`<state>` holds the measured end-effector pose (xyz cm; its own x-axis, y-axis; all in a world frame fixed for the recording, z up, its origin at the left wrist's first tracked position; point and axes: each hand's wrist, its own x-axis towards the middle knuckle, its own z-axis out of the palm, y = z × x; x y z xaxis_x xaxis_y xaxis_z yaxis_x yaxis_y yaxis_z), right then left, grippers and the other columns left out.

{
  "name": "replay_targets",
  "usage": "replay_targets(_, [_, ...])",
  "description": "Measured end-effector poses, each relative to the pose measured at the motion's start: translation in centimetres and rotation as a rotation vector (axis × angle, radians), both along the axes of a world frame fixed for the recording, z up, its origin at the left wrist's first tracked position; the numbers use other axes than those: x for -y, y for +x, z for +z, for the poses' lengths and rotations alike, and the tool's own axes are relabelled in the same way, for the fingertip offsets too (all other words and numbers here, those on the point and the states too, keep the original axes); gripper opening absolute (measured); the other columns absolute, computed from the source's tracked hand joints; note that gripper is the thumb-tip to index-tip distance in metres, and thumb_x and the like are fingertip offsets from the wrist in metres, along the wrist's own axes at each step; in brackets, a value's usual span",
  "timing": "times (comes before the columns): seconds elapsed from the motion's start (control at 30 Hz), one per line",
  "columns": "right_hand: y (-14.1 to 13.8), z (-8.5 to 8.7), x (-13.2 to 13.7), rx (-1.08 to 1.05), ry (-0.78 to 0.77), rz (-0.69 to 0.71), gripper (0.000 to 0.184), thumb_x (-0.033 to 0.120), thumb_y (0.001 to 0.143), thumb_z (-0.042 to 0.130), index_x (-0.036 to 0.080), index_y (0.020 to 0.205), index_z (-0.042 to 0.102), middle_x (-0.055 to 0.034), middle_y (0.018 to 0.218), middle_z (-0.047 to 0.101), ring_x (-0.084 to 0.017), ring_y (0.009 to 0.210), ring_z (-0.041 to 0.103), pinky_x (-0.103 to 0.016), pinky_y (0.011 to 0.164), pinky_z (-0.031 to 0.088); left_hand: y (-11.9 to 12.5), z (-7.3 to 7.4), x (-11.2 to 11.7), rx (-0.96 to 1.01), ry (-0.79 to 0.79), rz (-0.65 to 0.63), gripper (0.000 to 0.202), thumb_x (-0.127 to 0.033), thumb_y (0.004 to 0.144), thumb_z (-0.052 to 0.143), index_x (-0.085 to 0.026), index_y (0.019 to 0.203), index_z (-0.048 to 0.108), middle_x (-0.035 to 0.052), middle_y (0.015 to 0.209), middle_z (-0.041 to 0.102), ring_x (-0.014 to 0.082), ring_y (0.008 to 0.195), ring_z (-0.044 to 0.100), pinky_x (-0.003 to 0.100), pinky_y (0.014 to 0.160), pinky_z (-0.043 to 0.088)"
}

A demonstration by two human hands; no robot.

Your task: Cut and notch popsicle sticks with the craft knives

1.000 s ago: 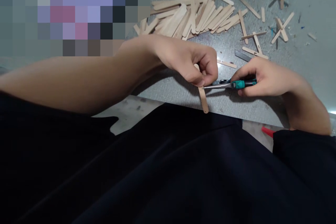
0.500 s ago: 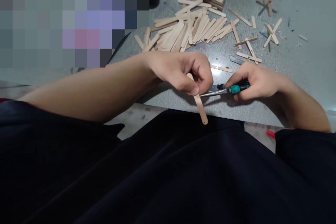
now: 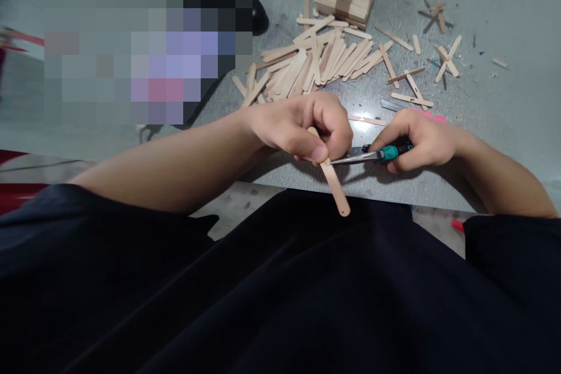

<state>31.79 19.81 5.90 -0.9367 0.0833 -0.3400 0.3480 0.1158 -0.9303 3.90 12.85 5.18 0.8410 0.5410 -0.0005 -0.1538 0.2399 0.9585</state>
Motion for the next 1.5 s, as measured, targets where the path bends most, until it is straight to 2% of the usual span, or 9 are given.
replay_targets(0.27, [0.0,-0.8,1.0,-0.114,-0.064,-0.035,0.026,0.034,0.101,0.087,0.014,0.118,0.089,0.0015,0.083,0.074,-0.008,0.065,0.060,-0.019,0.059,0.049,0.4,0.2,0.6,0.116,-0.094,0.002,0.051,-0.054,0.077,0.105,-0.017,0.061,0.073,0.0001,0.049,0.060,0.0072,0.037,0.046,0.020,0.039,0.037])
replay_targets(0.47, [-0.5,-1.5,2.2,-0.199,-0.172,-0.059,0.027,0.038,0.102,0.088,0.012,0.106,0.085,-0.0004,0.082,0.075,-0.008,0.065,0.064,-0.017,0.059,0.049,0.6,-0.1,0.9,0.165,-0.169,-0.025,0.050,-0.053,0.078,0.105,-0.017,0.064,0.074,0.0003,0.050,0.061,0.0068,0.037,0.045,0.018,0.041,0.041])
replay_targets(0.67, [-1.1,-2.0,3.3,-0.279,-0.237,-0.090,0.017,0.026,0.098,0.087,0.010,0.102,0.085,0.0007,0.077,0.073,-0.006,0.059,0.057,-0.015,0.055,0.045,0.7,-0.3,1.0,0.216,-0.218,-0.045,0.050,-0.054,0.081,0.106,-0.017,0.066,0.076,0.0018,0.050,0.062,0.0077,0.036,0.048,0.018,0.041,0.043])
replay_targets(0.83, [-1.5,-1.7,3.6,-0.248,-0.255,-0.106,0.017,0.027,0.096,0.090,0.012,0.098,0.083,0.0021,0.073,0.070,-0.006,0.058,0.055,-0.016,0.056,0.045,0.6,-0.3,0.8,0.150,-0.149,-0.014,0.060,-0.067,0.079,0.105,-0.017,0.066,0.074,0.0042,0.051,0.064,0.0097,0.039,0.052,0.019,0.042,0.045])
replay_targets(1.03, [-1.2,-1.3,3.1,-0.156,-0.382,-0.095,0.025,0.032,0.099,0.093,0.010,0.101,0.081,-0.0009,0.077,0.074,-0.007,0.059,0.059,-0.016,0.054,0.046,0.0,-0.5,-0.1,0.094,-0.031,0.005,0.060,-0.069,0.078,0.102,-0.016,0.063,0.076,0.0064,0.049,0.064,0.0103,0.037,0.049,0.022,0.037,0.039])
replay_targets(1.13, [-1.1,-1.2,2.9,-0.133,-0.439,-0.114,0.029,0.034,0.098,0.094,0.009,0.106,0.082,-0.0050,0.086,0.080,-0.009,0.066,0.067,-0.016,0.057,0.050,-0.7,-0.3,-0.9,0.034,0.024,0.035,0.061,-0.069,0.074,0.104,-0.017,0.060,0.075,0.0074,0.049,0.065,0.0114,0.041,0.052,0.023,0.040,0.041])
replay_targets(1.23, [-1.3,-0.7,2.6,-0.077,-0.421,-0.102,0.019,0.027,0.098,0.091,0.011,0.106,0.083,-0.0063,0.092,0.084,-0.010,0.072,0.069,-0.018,0.062,0.053,-1.6,0.1,-1.7,-0.045,0.061,0.009,0.054,-0.060,0.073,0.105,-0.017,0.059,0.076,0.0066,0.049,0.065,0.0110,0.043,0.053,0.022,0.043,0.043])
replay_targets(1.33, [-1.3,0.1,2.5,0.033,-0.351,-0.106,0.010,0.022,0.095,0.086,0.013,0.099,0.084,-0.0041,0.087,0.082,-0.012,0.072,0.068,-0.020,0.062,0.053,-2.4,0.5,-2.2,-0.131,0.098,0.027,0.043,-0.047,0.071,0.106,-0.018,0.059,0.077,0.0030,0.048,0.063,0.0097,0.043,0.052,0.022,0.046,0.043])
replay_targets(1.5, [-1.0,1.2,2.2,0.219,-0.200,-0.183,0.010,0.027,0.092,0.083,0.017,0.092,0.083,-0.0009,0.077,0.075,-0.013,0.065,0.063,-0.024,0.057,0.048,-2.9,0.6,-2.6,-0.214,0.102,0.014,0.036,-0.038,0.072,0.105,-0.017,0.060,0.078,-0.0013,0.047,0.057,0.0083,0.047,0.052,0.021,0.052,0.044])
